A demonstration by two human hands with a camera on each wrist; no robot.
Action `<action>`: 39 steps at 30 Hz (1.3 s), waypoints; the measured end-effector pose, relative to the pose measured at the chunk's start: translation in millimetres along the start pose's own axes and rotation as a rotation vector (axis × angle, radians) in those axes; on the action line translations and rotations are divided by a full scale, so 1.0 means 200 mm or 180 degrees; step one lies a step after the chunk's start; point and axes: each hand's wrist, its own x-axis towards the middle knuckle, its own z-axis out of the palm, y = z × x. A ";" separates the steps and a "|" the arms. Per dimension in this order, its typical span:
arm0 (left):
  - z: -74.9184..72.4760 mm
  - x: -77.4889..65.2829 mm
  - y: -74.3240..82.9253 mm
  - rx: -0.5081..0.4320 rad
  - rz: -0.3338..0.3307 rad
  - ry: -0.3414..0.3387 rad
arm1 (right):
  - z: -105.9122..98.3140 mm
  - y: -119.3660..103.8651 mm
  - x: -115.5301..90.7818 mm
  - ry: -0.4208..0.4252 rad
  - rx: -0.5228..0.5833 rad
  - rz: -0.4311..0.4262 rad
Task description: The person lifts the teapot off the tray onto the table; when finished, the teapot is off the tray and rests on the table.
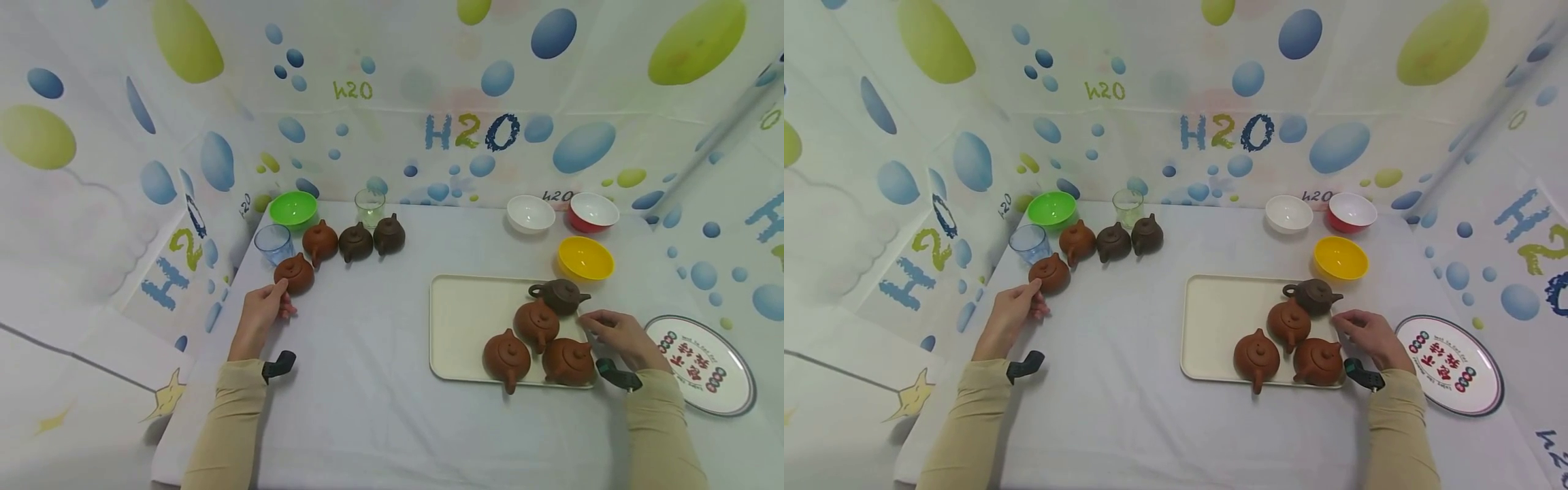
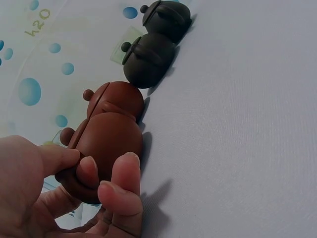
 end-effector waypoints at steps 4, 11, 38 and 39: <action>0.00 0.00 -0.01 -0.0025 -0.0014 0.0013 | 0.00 0.00 0.01 0.0001 -0.0005 0.0002; 0.01 0.01 -0.03 -0.0128 -0.0038 0.0101 | -0.01 0.00 0.02 0.0008 -0.0058 0.0022; 0.09 -0.30 -0.11 -0.0297 -0.0229 -0.0081 | 0.00 0.02 0.03 -0.0005 0.0042 0.0072; 0.10 -0.31 -0.11 -0.0289 -0.0212 -0.0085 | 0.01 0.02 0.02 -0.0003 0.0055 0.0078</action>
